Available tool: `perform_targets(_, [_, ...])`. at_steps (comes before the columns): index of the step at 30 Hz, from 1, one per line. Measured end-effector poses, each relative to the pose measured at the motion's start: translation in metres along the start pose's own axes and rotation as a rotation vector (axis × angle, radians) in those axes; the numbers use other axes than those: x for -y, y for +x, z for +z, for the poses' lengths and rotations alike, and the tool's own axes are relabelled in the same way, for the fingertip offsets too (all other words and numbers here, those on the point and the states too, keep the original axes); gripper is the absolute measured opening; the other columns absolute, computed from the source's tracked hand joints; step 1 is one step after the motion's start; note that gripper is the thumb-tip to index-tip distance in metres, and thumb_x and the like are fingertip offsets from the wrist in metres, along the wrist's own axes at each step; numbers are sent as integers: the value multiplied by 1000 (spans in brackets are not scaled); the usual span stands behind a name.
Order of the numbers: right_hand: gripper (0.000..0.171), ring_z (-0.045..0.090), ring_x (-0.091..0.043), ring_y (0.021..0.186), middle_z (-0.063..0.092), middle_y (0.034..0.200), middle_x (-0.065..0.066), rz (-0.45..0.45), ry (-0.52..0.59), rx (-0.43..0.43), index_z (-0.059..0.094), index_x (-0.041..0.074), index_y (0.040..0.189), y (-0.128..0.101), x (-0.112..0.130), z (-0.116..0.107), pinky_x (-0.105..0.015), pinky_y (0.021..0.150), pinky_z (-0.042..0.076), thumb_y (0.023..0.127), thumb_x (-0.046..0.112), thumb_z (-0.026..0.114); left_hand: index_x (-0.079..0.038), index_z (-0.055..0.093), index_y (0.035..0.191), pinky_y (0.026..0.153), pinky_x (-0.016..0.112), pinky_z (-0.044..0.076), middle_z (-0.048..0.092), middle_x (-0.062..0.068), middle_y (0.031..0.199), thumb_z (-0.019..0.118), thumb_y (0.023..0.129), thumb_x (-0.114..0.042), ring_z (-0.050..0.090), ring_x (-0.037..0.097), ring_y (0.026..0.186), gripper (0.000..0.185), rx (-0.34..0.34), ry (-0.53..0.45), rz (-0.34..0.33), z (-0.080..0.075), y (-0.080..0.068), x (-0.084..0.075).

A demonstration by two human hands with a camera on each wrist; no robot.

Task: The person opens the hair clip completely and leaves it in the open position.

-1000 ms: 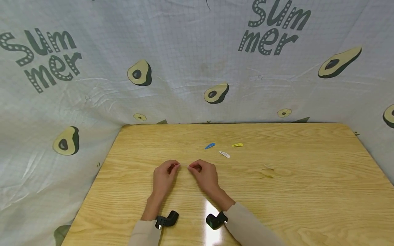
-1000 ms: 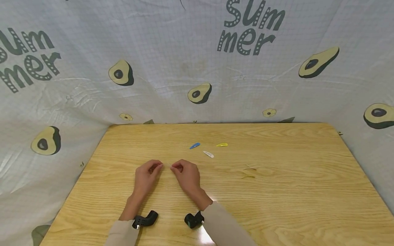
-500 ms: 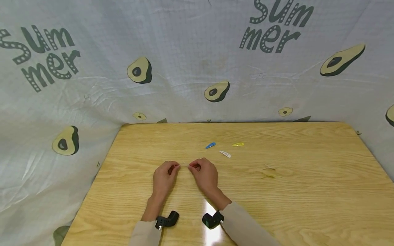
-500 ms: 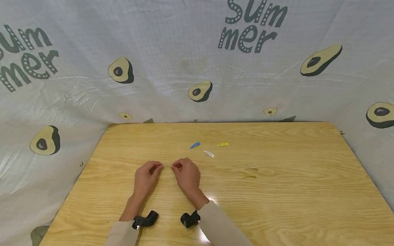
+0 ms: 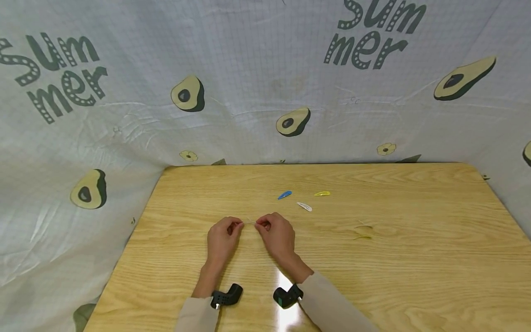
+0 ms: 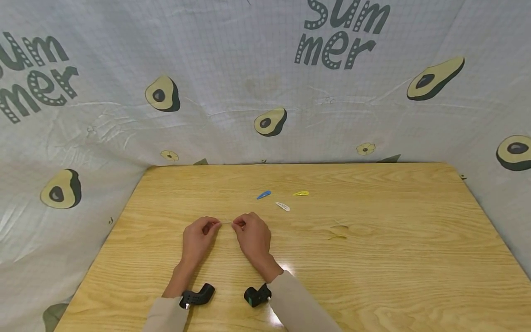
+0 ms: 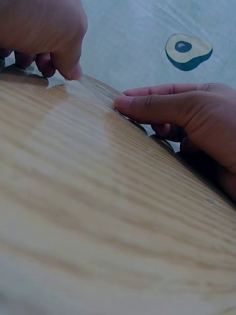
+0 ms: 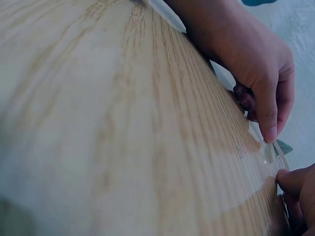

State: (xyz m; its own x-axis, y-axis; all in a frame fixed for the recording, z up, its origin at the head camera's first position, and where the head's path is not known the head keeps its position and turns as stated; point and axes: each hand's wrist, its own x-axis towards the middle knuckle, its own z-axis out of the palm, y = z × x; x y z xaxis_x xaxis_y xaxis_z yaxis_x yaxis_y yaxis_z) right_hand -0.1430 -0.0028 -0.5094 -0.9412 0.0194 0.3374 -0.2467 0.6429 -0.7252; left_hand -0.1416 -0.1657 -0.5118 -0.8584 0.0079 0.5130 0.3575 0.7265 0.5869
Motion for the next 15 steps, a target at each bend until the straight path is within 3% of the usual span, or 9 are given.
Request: perform_targets(15, [8,49,-2,58,55,72,11,5,-35,10,73,20,82,3,-1,0,-22,50,38,82,27,78,-5,71,82,51,26,40,58,-3,66,76,83,-10,48,9,55,7,29,36,-54,2,2,-1])
